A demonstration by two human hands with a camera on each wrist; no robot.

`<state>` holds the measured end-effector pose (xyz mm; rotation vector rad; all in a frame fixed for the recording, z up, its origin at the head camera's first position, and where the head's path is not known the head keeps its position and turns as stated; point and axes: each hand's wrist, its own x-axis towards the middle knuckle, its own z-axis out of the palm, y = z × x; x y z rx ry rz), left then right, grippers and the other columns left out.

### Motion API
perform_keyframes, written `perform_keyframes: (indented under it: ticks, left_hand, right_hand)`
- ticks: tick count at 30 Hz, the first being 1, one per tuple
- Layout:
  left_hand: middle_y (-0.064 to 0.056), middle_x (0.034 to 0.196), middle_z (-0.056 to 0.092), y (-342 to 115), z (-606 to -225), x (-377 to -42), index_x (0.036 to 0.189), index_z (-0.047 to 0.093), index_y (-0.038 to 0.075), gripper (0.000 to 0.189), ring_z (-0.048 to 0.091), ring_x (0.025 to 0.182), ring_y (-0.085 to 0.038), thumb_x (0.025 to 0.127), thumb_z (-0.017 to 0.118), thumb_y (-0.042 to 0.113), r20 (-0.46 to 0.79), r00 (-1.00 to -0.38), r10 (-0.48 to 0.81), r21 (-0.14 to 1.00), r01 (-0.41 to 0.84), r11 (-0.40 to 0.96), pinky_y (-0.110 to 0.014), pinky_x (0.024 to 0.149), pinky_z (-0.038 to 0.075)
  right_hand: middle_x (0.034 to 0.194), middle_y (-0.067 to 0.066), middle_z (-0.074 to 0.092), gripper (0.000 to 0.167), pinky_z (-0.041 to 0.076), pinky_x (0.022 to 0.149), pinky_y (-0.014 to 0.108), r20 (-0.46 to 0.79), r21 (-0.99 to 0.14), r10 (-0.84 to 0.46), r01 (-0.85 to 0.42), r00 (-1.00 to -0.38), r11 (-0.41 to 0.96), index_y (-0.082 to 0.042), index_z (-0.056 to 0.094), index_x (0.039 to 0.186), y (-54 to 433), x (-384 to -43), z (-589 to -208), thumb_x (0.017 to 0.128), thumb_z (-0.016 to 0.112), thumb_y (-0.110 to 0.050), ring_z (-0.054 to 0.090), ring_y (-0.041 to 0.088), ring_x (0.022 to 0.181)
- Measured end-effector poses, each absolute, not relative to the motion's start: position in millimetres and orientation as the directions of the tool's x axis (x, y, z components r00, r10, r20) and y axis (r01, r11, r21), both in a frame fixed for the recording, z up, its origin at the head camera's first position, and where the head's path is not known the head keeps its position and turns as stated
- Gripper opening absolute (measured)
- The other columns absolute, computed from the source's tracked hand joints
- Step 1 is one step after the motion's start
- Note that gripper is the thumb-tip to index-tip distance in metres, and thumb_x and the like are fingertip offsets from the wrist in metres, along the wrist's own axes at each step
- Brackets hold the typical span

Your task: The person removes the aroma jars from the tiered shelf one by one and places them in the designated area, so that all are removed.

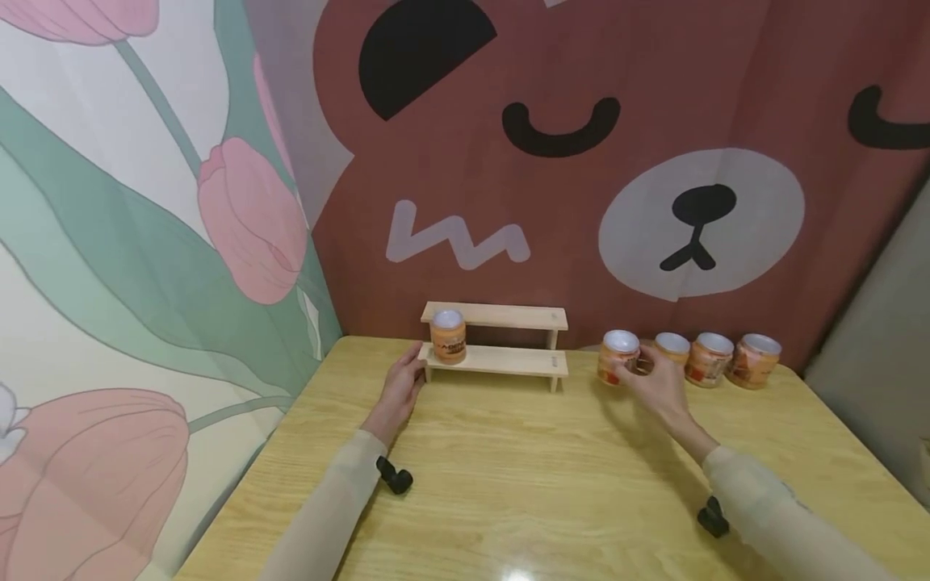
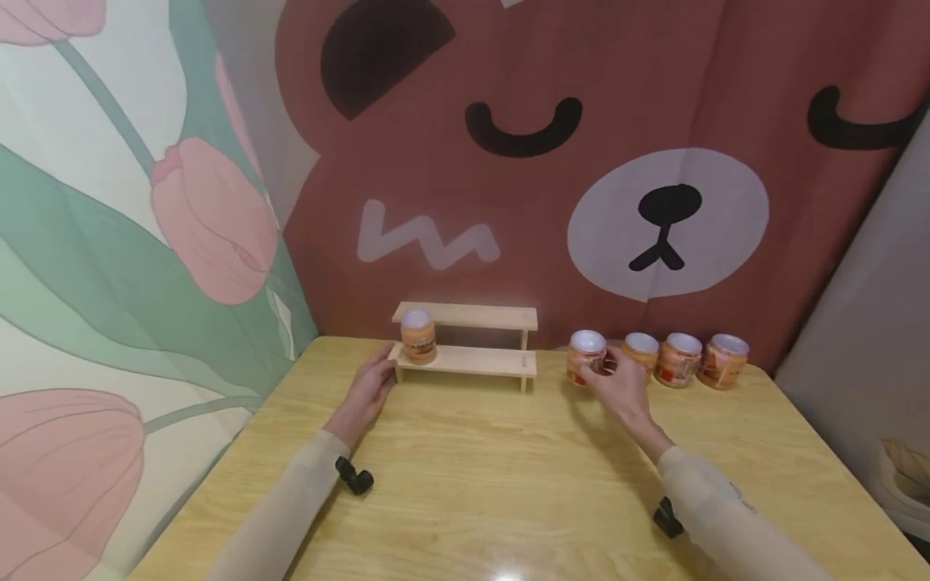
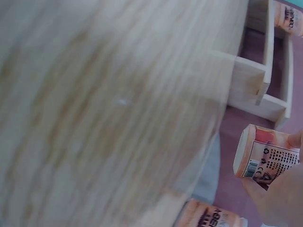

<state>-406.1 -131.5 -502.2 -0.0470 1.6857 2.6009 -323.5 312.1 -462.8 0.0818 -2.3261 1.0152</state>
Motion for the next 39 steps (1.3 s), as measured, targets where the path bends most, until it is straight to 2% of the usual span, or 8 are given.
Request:
perform_keyframes:
  ticks: [3, 9, 18, 24, 28, 34, 37, 39]
  left_hand:
    - [-0.014, 0.165, 0.023, -131, -503, -407, 0.159, 0.036, 0.007, 0.06, 0.028, 0.147, -0.032, 0.102, 0.052, 0.002, -0.047, -0.999, 0.015, 0.912, -0.049, -0.407, -0.04, 0.115, 0.031]
    - [-0.016, 0.165, 0.022, -131, -504, -406, 0.158, 0.036, 0.004, 0.061, 0.027, 0.146, -0.032, 0.1, 0.052, -0.001, -0.038, -0.999, 0.007, 0.905, -0.037, -0.423, -0.041, 0.114, 0.032]
    - [-0.017, 0.164, 0.023, -132, -505, -405, 0.157, 0.037, 0.004, 0.061, 0.027, 0.146, -0.032, 0.099, 0.053, -0.003, -0.028, -1.0, -0.002, 0.899, -0.024, -0.438, -0.041, 0.111, 0.035]
    - [-0.018, 0.164, 0.024, -130, -505, -407, 0.157, 0.037, 0.004, 0.06, 0.031, 0.144, -0.03, 0.1, 0.052, -0.001, -0.019, -1.0, 0.002, 0.91, -0.018, -0.413, -0.04, 0.099, 0.041]
    - [-0.016, 0.164, 0.023, -128, -507, -407, 0.158, 0.038, 0.006, 0.06, 0.033, 0.142, -0.028, 0.099, 0.053, 0.0, -0.015, -1.0, 0.01, 0.912, -0.018, -0.411, -0.04, 0.096, 0.041]
    - [-0.019, 0.163, 0.025, -127, -503, -405, 0.158, 0.037, 0.004, 0.06, 0.036, 0.138, -0.028, 0.099, 0.051, -0.002, 0.009, -1.0, 0.007, 0.907, 0.006, -0.421, -0.041, 0.101, 0.039]
    - [-0.019, 0.163, 0.025, -128, -503, -405, 0.158, 0.037, 0.003, 0.06, 0.034, 0.141, -0.029, 0.099, 0.051, -0.003, 0.005, -1.0, 0.008, 0.902, 0.001, -0.431, -0.041, 0.107, 0.037]
    - [-0.019, 0.163, 0.025, -129, -505, -405, 0.157, 0.037, 0.004, 0.06, 0.034, 0.141, -0.029, 0.099, 0.051, -0.002, -0.001, -1.0, 0.006, 0.905, -0.004, -0.426, -0.04, 0.107, 0.037]
  right_hand:
    - [0.097, 0.017, 0.074, 0.036, 0.05, 0.074, 0.038, 0.54, -0.637, 0.186, -0.255, -0.821, 0.727, -0.001, 0.073, 0.105, 318, -329, -469, 0.088, 0.079, -0.032, 0.068, 0.033, 0.089]
    - [0.085, 0.011, 0.069, 0.027, 0.046, 0.063, 0.03, 0.53, -0.631, 0.176, -0.247, -0.83, 0.735, -0.004, 0.07, 0.097, 325, -341, -477, 0.089, 0.078, -0.028, 0.06, 0.023, 0.076]
    - [0.069, 0.007, 0.055, 0.025, 0.037, 0.055, 0.034, 0.552, -0.583, 0.147, -0.254, -0.821, 0.772, -0.004, 0.062, 0.085, 326, -351, -482, 0.087, 0.079, -0.023, 0.047, 0.021, 0.061]
    - [0.07, 0.007, 0.056, 0.024, 0.04, 0.055, 0.035, 0.535, -0.582, 0.13, -0.253, -0.835, 0.773, -0.003, 0.061, 0.084, 332, -358, -484, 0.086, 0.077, -0.021, 0.049, 0.022, 0.062]
    - [0.073, 0.008, 0.059, 0.023, 0.041, 0.056, 0.036, 0.506, -0.583, 0.124, -0.232, -0.854, 0.779, -0.003, 0.061, 0.087, 338, -360, -483, 0.089, 0.075, -0.021, 0.051, 0.023, 0.063]
    - [0.072, 0.008, 0.058, 0.026, 0.04, 0.053, 0.036, 0.466, -0.571, 0.089, -0.223, -0.88, 0.79, -0.001, 0.059, 0.09, 339, -361, -477, 0.092, 0.072, -0.023, 0.05, 0.022, 0.06]
    - [0.072, 0.008, 0.058, 0.027, 0.04, 0.052, 0.036, 0.462, -0.564, 0.088, -0.215, -0.883, 0.797, 0.0, 0.059, 0.091, 337, -361, -477, 0.093, 0.072, -0.023, 0.05, 0.021, 0.06]
    - [0.072, 0.008, 0.058, 0.027, 0.04, 0.052, 0.036, 0.456, -0.562, 0.087, -0.211, -0.886, 0.8, 0.001, 0.059, 0.091, 335, -359, -476, 0.093, 0.073, -0.023, 0.05, 0.021, 0.06]
